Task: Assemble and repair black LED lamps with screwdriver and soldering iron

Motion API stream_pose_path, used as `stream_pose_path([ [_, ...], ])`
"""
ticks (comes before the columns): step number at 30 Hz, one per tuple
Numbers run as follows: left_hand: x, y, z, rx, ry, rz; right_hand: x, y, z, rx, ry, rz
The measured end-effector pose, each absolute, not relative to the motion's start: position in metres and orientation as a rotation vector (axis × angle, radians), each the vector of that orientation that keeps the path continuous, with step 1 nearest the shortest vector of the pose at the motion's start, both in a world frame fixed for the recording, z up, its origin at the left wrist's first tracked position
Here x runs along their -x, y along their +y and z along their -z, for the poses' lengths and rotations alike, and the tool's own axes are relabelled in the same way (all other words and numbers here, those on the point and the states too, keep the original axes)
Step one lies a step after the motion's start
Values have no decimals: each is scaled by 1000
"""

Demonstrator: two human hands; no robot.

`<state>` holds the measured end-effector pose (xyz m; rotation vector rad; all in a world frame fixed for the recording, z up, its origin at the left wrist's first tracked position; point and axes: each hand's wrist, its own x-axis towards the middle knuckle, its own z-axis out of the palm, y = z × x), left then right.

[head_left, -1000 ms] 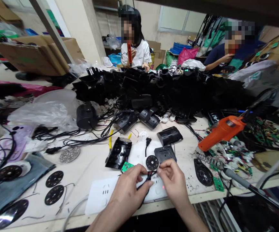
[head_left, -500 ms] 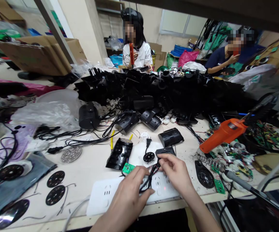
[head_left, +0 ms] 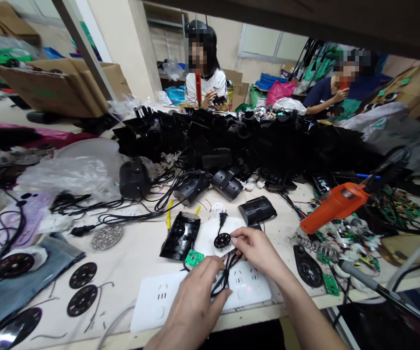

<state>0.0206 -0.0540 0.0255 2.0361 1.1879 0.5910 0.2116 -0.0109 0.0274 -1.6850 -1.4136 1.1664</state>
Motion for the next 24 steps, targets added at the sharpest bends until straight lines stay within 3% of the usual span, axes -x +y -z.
stream_pose_path([
  [12, -22, -59, -22, -2091, 1166, -712, -206, -6, -28, 1637, -1161, -1368],
  [19, -14, -61, -17, -2542, 1333, -867, -197, -13, -42, 1495, -833, -1238],
  [24, -9, -57, -18, -2692, 1484, -619, -187, -35, -41, 1462, -667, -1121],
])
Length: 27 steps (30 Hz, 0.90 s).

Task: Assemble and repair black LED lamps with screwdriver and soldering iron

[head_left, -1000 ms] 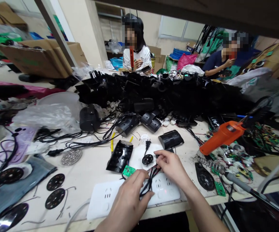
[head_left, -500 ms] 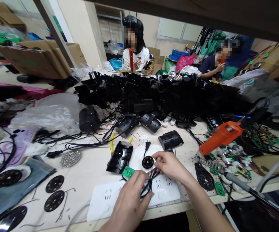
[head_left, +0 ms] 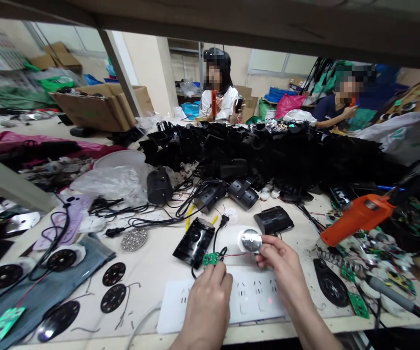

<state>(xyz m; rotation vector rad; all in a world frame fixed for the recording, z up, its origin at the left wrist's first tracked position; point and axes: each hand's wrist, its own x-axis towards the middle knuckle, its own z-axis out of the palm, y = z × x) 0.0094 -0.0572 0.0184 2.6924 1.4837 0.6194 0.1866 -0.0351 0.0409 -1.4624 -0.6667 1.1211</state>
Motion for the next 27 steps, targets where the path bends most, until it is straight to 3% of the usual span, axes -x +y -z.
stream_pose_path([
  [8, -7, -42, -49, -2402, 1179, -519, -203, -79, -11, 1637, -598, -899],
  [15, -35, 81, -89, -2552, 1355, -294, -197, -85, -12, 1546, -669, -1099],
  [27, -69, 160, -53, -2520, 1101, 483, -208, -58, -9, 1867, -1052, -986],
])
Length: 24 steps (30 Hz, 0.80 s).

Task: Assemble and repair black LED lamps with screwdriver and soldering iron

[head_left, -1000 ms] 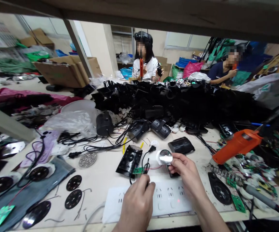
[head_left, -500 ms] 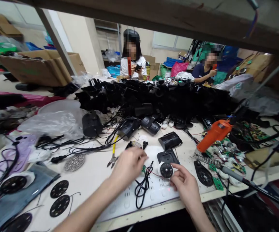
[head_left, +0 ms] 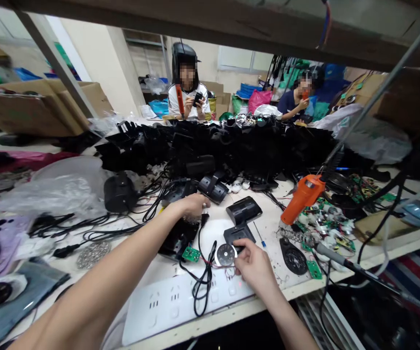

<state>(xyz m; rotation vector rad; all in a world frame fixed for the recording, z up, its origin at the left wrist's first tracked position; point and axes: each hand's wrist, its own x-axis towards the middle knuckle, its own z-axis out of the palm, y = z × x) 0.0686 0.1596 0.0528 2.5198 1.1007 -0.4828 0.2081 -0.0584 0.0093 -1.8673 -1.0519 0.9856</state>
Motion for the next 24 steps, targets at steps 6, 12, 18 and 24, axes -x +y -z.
stream_pose_path([
  [6, -68, 155, -55, -2611, 1104, 508, -213, -52, -17, 1959, -1263, -964],
  [12, -78, 149, -62, -2599, 1154, 664, -212, -53, -25, 1970, -1459, -925],
  [18, -74, 151, -65, -2532, 1118, 804, -208, -57, -32, 1931, -1663, -775],
  [24, -72, 149, -66, -2532, 1133, 859, -207, -61, -36, 1891, -1794, -713],
])
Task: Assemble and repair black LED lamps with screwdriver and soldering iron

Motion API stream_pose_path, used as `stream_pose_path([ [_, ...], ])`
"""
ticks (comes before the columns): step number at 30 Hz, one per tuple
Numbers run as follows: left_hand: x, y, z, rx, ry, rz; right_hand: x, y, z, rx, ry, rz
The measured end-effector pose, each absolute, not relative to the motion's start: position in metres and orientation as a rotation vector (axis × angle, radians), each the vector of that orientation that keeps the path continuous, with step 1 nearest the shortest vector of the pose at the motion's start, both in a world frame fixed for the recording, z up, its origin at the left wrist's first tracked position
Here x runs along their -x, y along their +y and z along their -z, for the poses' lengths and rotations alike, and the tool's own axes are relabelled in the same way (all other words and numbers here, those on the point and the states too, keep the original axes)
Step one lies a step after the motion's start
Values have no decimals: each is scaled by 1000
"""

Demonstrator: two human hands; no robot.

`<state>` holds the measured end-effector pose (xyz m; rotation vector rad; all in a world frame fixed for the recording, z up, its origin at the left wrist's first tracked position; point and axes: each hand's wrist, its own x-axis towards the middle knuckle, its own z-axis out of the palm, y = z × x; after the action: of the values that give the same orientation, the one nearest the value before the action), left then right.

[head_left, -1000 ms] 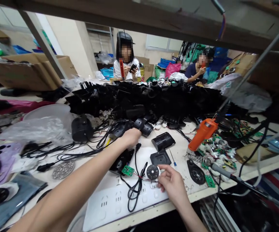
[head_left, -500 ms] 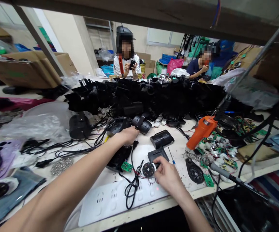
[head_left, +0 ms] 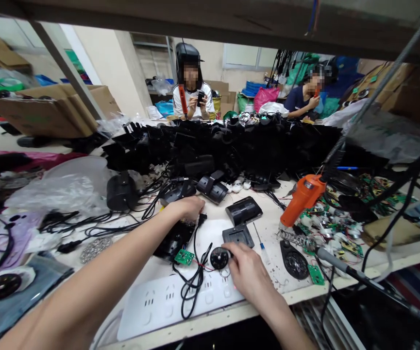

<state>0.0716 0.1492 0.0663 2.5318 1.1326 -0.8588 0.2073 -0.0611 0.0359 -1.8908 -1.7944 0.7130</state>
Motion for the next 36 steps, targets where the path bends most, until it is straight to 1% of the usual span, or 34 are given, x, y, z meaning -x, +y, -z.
stream_pose_path([
  [4, -71, 145, -72, -2540, 1183, 846, -204, -61, -36, 1878, -1850, -710],
  [7, -66, 139, -83, -2590, 1248, 729, -202, -60, -37, 1909, -1913, -682],
  [16, -21, 113, -128, -2686, 1616, 1, -207, -49, -44, 1958, -2026, -732],
  [18, -14, 90, -128, -2607, 1593, -128, -209, -48, -43, 1954, -2029, -745],
  [20, -15, 57, -119, -2337, 1380, -300, -211, -49, -41, 1923, -2021, -752],
  [24, -35, -16, -82, -2109, 1064, -126, -221, -61, -33, 1777, -1817, -666],
  [26, -47, -39, -66, -2116, 1064, -101, -230, -73, -27, 1747, -1620, -604],
  [28, -56, -47, -57, -2181, 1138, -51, -241, -90, -22, 1737, -1391, -590],
  [32, -61, -44, -57, -2341, 1178, 135, -270, -122, -16, 1687, -848, -589],
  [36, -59, -42, -61, -2408, 1060, 132, -295, -136, -19, 1570, -459, -409],
])
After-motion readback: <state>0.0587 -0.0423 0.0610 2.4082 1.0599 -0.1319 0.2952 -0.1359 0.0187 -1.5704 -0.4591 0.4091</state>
